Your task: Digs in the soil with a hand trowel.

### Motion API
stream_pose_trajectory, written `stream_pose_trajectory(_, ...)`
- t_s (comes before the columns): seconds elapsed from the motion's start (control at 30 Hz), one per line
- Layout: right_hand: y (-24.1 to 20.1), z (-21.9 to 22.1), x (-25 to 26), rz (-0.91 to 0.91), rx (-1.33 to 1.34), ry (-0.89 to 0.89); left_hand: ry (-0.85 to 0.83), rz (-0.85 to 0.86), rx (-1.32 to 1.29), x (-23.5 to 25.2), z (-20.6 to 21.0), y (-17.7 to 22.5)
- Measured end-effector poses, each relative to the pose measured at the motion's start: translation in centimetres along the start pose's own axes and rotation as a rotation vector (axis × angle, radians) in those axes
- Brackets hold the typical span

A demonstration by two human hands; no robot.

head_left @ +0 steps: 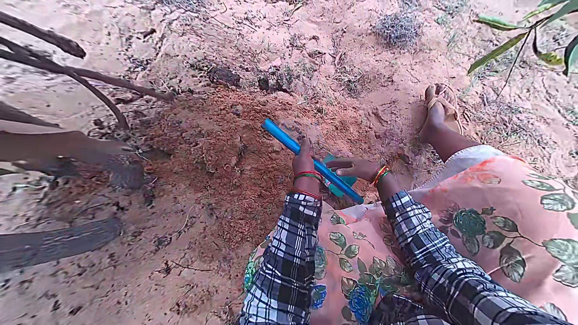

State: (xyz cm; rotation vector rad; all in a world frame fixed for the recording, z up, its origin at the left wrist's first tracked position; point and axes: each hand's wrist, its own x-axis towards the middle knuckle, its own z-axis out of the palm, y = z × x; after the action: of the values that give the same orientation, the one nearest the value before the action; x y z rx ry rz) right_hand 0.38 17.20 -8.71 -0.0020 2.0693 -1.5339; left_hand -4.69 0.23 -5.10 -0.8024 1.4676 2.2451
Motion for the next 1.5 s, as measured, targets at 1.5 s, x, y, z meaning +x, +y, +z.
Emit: stream_pose_trajectory(1.5, 10.9, -13.5, 4.1, 0.195, -0.408, 1.063, -0.324, -0.304, -0.064, -5.5, 1.6, -0.6)
